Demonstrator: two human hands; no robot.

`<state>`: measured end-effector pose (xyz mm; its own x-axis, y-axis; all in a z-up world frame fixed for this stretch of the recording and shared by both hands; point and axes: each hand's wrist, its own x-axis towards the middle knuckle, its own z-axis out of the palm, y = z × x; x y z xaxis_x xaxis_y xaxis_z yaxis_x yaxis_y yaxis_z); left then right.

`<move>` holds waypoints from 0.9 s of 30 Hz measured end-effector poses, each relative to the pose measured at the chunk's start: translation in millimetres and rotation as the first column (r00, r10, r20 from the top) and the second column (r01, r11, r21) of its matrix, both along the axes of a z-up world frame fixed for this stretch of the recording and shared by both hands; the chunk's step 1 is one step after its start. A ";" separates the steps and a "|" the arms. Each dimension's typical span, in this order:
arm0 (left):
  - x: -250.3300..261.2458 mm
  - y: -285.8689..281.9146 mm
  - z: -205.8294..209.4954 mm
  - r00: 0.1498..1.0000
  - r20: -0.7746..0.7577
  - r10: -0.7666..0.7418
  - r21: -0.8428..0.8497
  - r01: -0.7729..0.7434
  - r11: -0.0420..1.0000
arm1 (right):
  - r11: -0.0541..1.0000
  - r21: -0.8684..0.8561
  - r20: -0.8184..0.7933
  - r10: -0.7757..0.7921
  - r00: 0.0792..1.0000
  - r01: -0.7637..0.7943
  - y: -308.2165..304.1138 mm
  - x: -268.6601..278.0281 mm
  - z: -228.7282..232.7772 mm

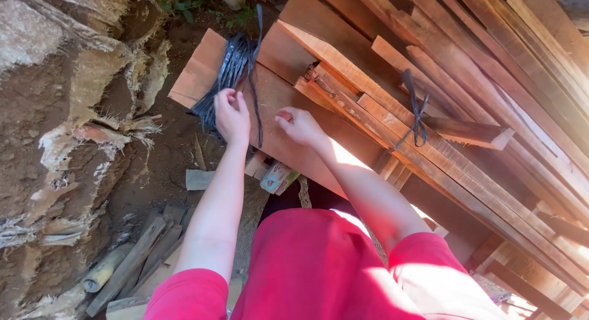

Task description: The person secures a stack of wooden planks using a black strap. They wrap the strap around the wood, pull it tight, and tie a knot to hold the planks together.

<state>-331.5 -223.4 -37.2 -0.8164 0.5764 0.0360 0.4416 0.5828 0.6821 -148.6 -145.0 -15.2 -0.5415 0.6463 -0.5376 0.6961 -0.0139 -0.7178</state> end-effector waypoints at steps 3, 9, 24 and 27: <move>-19.3 -0.3 11.0 0.994 0.031 0.110 -0.032 -0.109 0.994 | 1.000 -0.006 0.025 0.015 1.000 -0.015 -8.0 0.0 -14.8; -48.7 -13.9 -42.6 0.992 -0.003 0.127 -0.274 -0.123 0.954 | 0.999 -0.018 0.058 0.040 0.997 -0.039 -16.2 -6.5 0.9; 37.4 -41.5 38.4 0.975 -0.012 -0.222 0.161 0.221 0.962 | 0.817 -0.450 -0.200 -0.485 0.851 0.359 11.8 -55.8 -32.3; 61.5 -56.8 44.8 0.915 0.168 -0.367 0.267 0.316 0.911 | 0.764 -0.475 -0.303 -0.607 0.734 0.436 24.9 -57.1 -34.3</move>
<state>-270.0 -280.2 7.6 -0.5740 0.8173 0.0508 0.4172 0.2385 0.8770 -205.7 -120.1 -49.5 -0.3952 0.7066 -0.5869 0.1318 -0.5887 -0.7975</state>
